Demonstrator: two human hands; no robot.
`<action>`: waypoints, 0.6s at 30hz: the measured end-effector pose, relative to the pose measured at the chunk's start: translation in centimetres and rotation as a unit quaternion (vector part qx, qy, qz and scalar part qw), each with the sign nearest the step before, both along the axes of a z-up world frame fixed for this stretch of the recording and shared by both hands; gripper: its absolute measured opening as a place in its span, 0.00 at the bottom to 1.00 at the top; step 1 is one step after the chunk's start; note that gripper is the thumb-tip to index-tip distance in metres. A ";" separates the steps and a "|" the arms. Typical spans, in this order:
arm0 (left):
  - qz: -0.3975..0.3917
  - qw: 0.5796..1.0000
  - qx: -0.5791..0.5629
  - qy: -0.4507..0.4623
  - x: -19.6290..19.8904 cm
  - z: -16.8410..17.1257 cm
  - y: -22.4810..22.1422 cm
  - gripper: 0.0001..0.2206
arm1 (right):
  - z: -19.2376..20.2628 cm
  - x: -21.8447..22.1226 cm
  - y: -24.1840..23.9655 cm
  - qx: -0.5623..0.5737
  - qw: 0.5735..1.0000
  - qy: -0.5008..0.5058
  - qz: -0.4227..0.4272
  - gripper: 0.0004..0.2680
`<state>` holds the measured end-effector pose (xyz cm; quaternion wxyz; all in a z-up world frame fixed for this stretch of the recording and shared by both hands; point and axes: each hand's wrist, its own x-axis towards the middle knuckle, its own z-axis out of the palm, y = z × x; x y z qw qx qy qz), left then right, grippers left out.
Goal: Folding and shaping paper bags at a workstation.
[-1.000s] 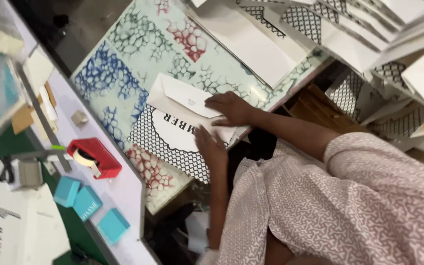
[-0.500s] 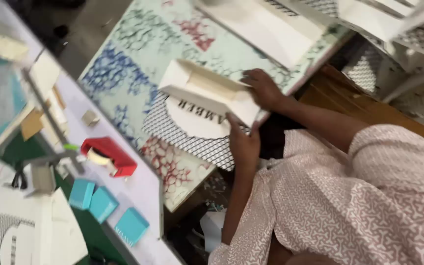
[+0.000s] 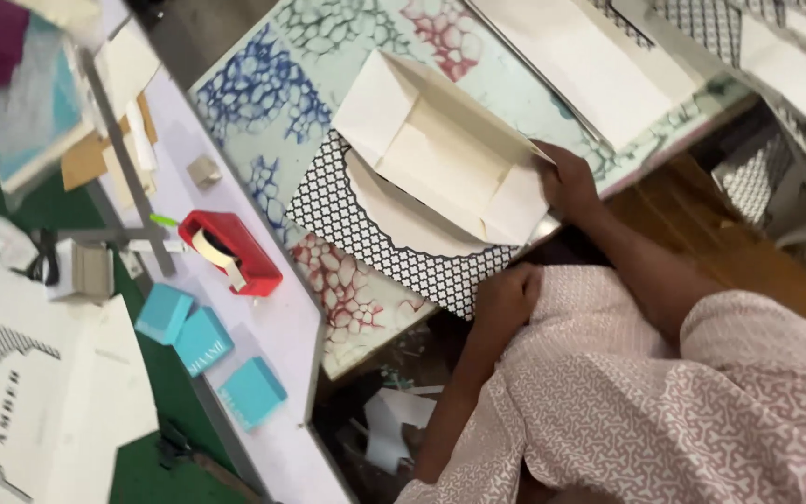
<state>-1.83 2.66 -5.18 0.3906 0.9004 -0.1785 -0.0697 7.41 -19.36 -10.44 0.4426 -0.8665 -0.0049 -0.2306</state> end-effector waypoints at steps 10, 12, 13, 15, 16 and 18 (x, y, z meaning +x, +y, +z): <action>-0.254 0.949 -0.132 0.129 -1.1 -0.4 -5.8 0.21 | -0.2 -0.3 -1.3 0.175 0.981 0.083 -0.013 0.09; -0.297 0.940 -0.096 0.137 -0.7 0.8 -7.8 0.22 | 0.1 -0.6 -3.3 0.196 0.978 0.075 -0.016 0.08; -0.335 0.928 -0.072 0.144 -0.4 1.4 -8.7 0.22 | 0.3 -0.6 -4.7 0.197 0.978 0.071 -0.023 0.07; -0.380 0.909 -0.045 0.161 -0.8 0.3 -9.9 0.23 | 0.8 -1.5 -8.7 0.203 0.976 0.073 -0.043 0.07; -0.419 0.897 -0.076 0.120 -0.9 -1.5 -10.5 0.19 | 1.2 -1.5 -11.5 0.157 0.984 0.035 -0.075 0.08; -0.462 0.877 -0.105 0.080 -1.2 -4.3 -11.4 0.15 | 4.1 -2.7 -16.6 0.112 0.987 -0.002 -0.115 0.08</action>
